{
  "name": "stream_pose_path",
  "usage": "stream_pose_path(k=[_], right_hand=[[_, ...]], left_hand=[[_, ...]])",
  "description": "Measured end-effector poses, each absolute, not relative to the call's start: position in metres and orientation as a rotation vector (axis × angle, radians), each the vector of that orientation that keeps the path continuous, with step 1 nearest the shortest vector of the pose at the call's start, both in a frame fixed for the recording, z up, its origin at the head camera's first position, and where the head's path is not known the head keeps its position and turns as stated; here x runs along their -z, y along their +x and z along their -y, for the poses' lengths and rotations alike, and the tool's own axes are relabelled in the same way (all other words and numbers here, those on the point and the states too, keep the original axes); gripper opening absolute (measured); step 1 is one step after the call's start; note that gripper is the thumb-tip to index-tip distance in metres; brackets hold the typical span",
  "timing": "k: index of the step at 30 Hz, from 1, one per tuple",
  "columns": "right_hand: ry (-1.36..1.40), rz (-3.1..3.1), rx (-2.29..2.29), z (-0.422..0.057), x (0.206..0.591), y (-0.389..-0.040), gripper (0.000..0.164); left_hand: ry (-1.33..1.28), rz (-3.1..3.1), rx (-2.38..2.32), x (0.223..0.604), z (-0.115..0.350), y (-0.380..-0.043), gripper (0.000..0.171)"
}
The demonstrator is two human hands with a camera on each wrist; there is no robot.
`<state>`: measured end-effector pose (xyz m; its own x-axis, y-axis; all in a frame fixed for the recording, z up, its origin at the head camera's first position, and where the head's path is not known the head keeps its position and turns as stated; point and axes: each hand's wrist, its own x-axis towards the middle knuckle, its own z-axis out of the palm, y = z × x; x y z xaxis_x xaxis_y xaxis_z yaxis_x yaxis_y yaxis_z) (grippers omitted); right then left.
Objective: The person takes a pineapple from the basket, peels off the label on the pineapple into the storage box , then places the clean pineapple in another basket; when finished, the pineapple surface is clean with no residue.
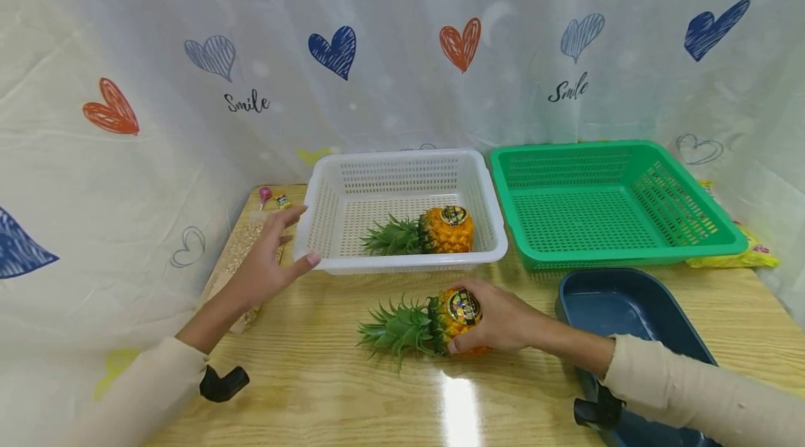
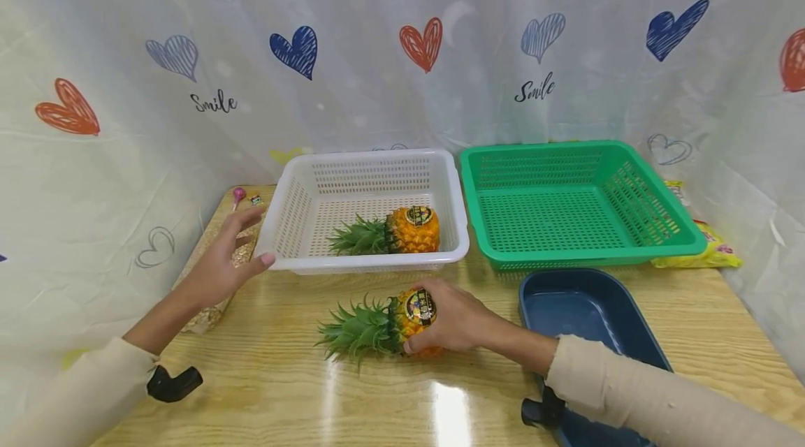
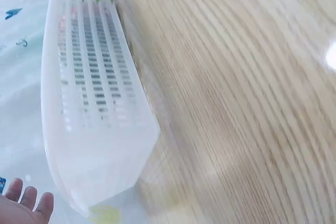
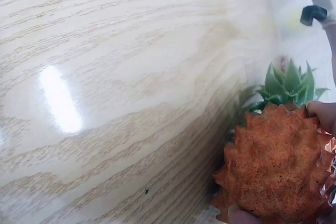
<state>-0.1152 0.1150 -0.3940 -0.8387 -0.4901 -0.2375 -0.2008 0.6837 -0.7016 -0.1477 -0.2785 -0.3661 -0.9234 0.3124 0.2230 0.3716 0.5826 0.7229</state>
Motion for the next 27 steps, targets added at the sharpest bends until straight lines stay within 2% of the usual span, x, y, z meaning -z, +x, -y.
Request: stream_pose_path(k=[17,27], right_hand=[[-0.562,-2.466,0.998,-0.117,0.394,-0.115,0.092],[-0.569,-2.468,1.007,-0.117,0.395,-0.116,0.093]], left_hand=[[-1.107,2.716,1.463,0.364,0.221,-0.113,0.075],[-1.198,2.764,1.495,0.373,0.191,-0.108,0.074]])
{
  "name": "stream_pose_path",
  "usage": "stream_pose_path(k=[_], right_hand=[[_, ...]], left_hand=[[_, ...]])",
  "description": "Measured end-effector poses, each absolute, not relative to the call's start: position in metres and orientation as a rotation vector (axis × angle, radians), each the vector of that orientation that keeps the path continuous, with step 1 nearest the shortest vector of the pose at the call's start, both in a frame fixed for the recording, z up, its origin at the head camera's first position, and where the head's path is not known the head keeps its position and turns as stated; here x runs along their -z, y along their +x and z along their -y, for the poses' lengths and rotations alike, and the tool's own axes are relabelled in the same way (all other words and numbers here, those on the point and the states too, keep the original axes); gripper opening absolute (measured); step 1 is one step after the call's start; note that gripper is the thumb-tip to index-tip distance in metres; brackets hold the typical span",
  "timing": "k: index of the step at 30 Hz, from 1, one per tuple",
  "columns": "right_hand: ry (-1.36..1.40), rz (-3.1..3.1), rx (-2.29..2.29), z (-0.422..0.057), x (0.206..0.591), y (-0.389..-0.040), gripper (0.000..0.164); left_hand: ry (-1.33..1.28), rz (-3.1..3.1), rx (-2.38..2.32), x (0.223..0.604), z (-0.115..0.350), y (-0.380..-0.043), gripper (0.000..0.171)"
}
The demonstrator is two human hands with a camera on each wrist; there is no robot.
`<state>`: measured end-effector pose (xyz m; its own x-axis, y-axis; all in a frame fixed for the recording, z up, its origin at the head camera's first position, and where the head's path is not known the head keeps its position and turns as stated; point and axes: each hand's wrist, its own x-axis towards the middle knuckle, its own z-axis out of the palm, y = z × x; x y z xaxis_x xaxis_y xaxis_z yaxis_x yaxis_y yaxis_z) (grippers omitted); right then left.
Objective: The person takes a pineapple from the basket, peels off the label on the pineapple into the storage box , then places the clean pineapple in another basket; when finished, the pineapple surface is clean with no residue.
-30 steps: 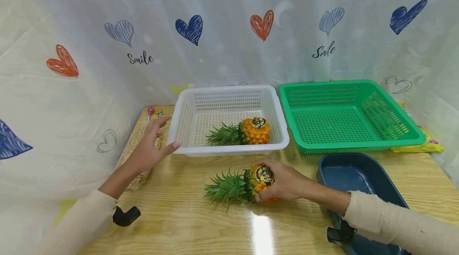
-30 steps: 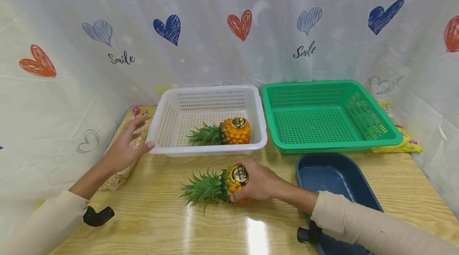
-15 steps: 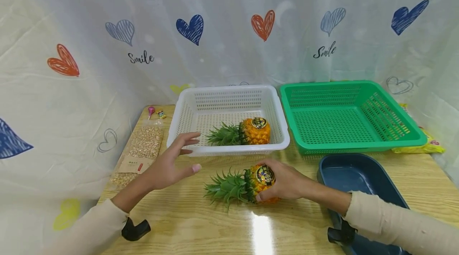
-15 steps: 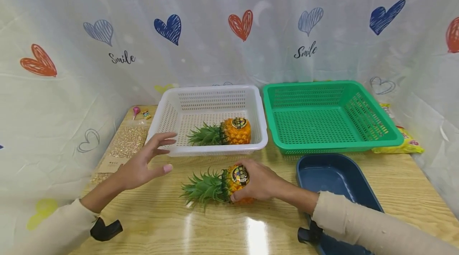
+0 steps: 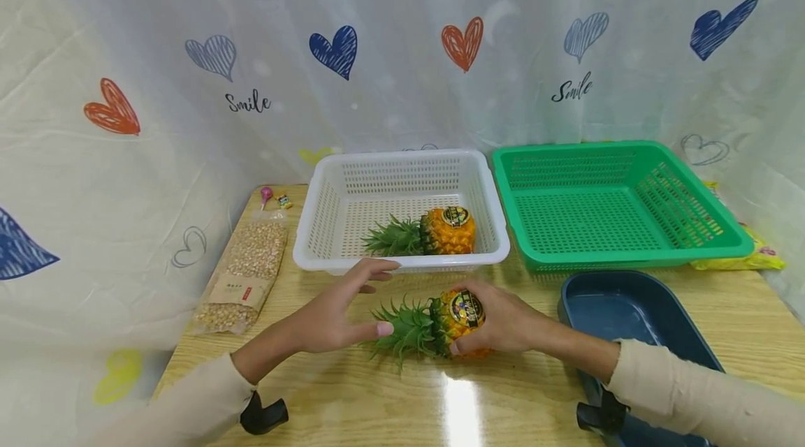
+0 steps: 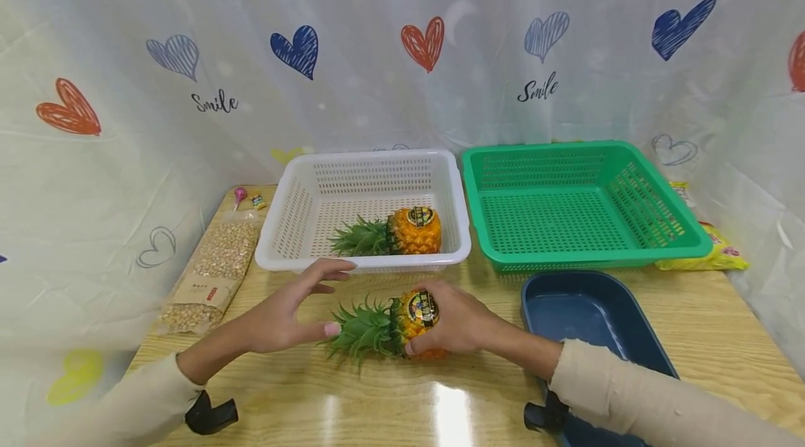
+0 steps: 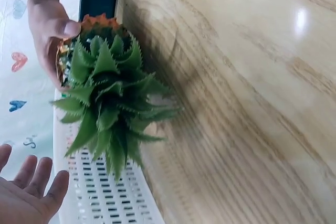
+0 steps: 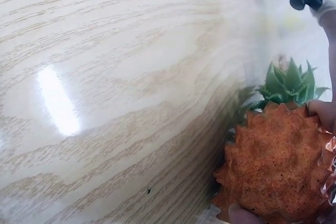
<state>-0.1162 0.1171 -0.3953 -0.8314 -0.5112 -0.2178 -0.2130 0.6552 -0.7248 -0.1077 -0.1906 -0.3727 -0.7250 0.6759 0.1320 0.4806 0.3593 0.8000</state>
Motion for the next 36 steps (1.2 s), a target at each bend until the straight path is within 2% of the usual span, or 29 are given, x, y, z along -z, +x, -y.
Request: stream_pose_path(k=[11,23,36], right_hand=[[-0.57,-2.459,1.031,-0.118,0.395,-0.116,0.092],[-0.573,-2.475,0.996,-0.118,0.396,-0.116,0.091],[-0.589,-2.43,1.029,-0.117,0.396,-0.117,0.091]], left_hand=[[0.956,-2.453,-1.12,0.392,0.167,-0.112,0.077],[0.919,-2.4,-0.9,0.409,0.161,-0.116,0.082],[0.97,-2.396,-0.858,0.412,0.161,-0.119,0.067]])
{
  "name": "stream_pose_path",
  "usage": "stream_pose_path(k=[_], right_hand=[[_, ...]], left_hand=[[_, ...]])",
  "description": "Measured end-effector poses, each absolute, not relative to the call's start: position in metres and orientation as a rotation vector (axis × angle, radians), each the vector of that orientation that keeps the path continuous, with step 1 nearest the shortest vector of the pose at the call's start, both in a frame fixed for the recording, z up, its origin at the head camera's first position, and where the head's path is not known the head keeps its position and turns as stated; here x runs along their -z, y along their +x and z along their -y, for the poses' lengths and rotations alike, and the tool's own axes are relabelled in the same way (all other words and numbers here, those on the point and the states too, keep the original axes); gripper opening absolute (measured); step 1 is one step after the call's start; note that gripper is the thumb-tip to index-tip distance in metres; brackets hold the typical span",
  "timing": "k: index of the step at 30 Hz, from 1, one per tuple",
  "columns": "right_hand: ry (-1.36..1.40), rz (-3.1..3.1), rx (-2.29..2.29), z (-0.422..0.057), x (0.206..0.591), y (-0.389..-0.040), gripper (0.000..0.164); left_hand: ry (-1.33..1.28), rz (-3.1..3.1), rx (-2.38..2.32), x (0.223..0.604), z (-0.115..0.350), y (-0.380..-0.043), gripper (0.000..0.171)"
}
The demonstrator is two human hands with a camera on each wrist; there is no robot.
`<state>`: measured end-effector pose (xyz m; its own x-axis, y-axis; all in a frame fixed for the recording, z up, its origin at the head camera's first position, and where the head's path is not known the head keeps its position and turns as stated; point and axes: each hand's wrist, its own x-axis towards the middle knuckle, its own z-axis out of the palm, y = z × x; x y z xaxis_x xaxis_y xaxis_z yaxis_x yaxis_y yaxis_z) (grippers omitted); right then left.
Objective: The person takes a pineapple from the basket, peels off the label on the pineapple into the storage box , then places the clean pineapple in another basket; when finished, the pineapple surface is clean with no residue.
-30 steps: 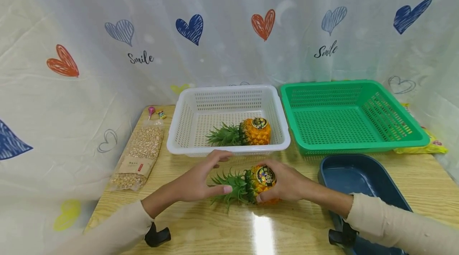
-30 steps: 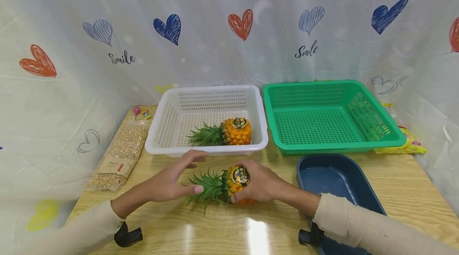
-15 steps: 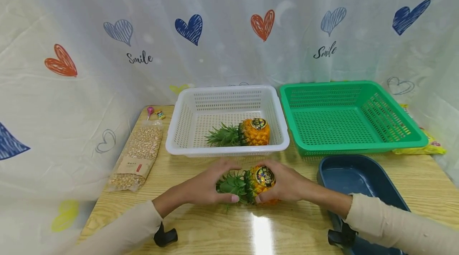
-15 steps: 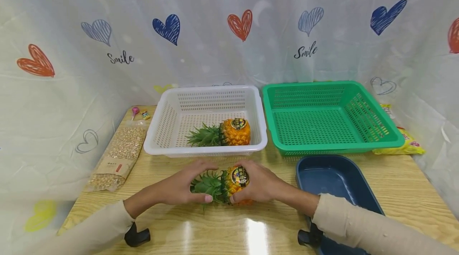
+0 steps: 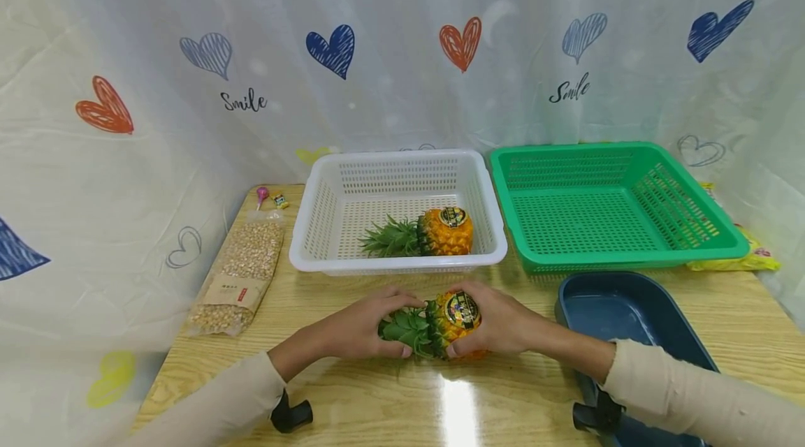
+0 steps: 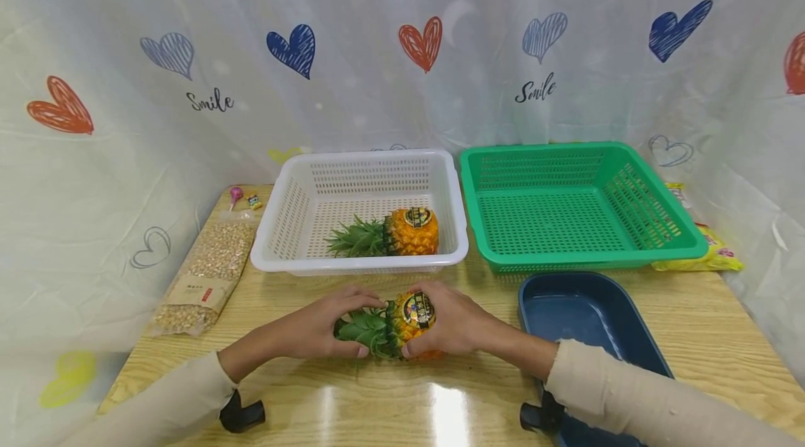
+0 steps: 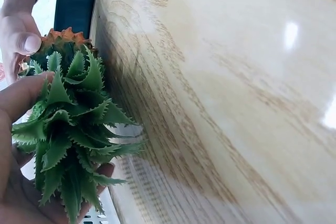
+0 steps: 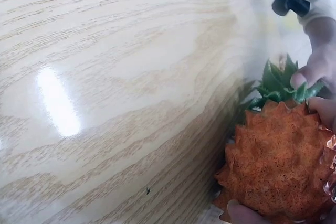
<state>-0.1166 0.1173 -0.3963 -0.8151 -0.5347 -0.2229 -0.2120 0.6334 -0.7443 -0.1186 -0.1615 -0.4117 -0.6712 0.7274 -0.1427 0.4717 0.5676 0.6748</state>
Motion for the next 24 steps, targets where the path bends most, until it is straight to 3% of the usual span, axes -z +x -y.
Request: stream_pose_path(k=[19,24], right_hand=[[-0.612,-2.38,1.061,-0.124,0.395,-0.117,0.106],[-0.618,-2.332,1.134,-0.13,0.395,-0.115,0.103]], left_hand=[[0.954,-2.385,-0.866,0.409,0.161,-0.118,0.061],[0.952,-2.377,-0.866,0.408,0.161,-0.119,0.062]])
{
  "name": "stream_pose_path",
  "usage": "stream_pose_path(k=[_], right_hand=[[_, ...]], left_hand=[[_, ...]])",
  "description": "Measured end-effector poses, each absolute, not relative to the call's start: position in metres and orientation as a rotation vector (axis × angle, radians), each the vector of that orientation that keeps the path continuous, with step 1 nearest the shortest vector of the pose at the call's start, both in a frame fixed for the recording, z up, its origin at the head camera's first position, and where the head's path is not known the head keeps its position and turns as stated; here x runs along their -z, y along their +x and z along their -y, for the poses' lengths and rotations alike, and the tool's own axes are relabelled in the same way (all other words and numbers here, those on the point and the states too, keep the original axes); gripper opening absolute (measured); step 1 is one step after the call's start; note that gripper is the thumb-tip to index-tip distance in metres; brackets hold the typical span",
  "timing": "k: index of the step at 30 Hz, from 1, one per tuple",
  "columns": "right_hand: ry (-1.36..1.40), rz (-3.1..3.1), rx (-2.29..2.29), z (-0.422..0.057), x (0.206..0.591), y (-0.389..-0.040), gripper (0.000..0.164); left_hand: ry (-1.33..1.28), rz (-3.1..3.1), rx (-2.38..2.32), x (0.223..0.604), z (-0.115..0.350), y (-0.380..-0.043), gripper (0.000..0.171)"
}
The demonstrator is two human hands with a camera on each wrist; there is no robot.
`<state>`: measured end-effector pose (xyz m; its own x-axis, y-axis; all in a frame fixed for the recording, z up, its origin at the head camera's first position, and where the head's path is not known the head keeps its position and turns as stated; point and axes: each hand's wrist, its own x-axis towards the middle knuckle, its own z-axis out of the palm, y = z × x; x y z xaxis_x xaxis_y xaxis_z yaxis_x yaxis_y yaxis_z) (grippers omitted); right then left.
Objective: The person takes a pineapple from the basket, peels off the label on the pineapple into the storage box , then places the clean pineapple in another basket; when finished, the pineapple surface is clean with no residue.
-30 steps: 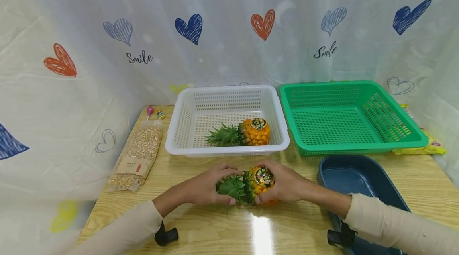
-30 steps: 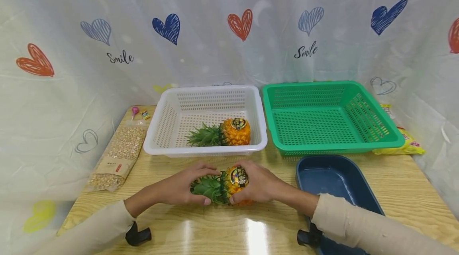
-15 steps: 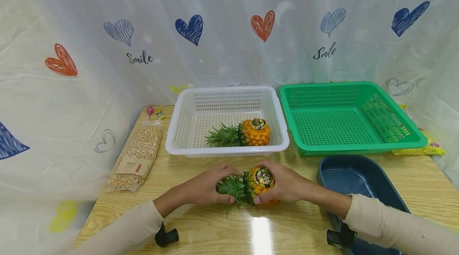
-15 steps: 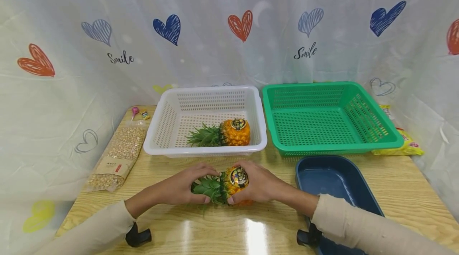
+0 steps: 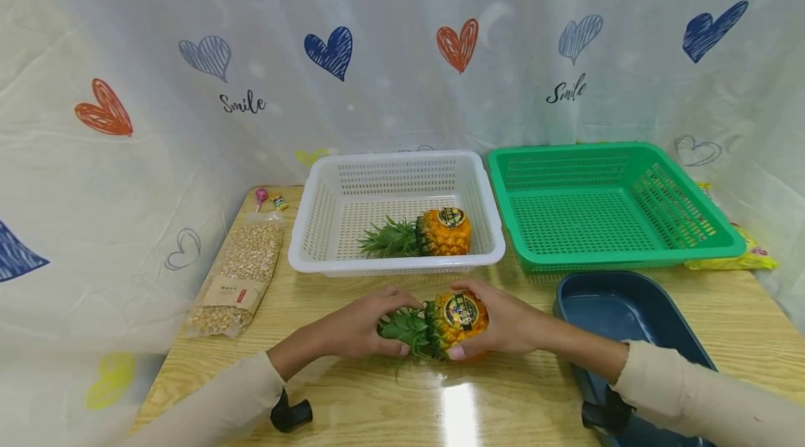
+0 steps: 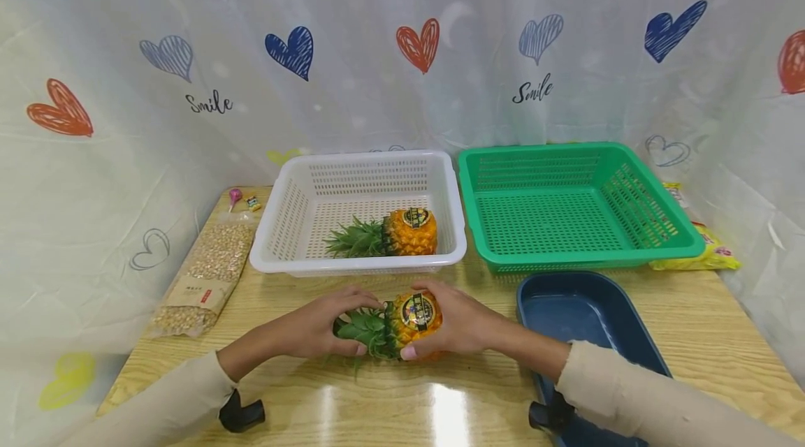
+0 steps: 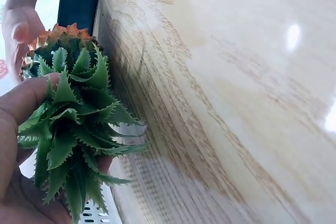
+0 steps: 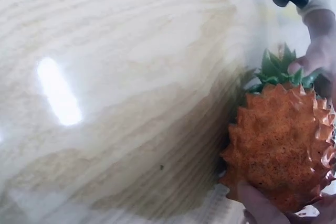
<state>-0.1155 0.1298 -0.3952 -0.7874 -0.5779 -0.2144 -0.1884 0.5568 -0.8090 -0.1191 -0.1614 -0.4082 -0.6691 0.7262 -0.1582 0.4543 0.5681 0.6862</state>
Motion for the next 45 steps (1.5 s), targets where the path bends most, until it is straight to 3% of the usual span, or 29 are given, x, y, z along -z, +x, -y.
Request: stream_pose_path(k=[11,21,45], right_hand=[[-0.557,-2.423,1.205,-0.1383,0.3932,-0.114,0.068],[-0.505,-2.432,1.238,-0.137,0.3939,-0.1173,0.049],[-0.484,-2.449,1.242,-0.1362,0.3949,-0.1188,0.045]], left_hand=[[0.946,-2.365,-0.87,0.4092,0.1623,-0.1206,0.063],[0.944,-2.365,-0.88,0.4087,0.1632,-0.1207,0.063],[0.974,-2.391,-0.872,0.411,0.1629,-0.1197,0.063]])
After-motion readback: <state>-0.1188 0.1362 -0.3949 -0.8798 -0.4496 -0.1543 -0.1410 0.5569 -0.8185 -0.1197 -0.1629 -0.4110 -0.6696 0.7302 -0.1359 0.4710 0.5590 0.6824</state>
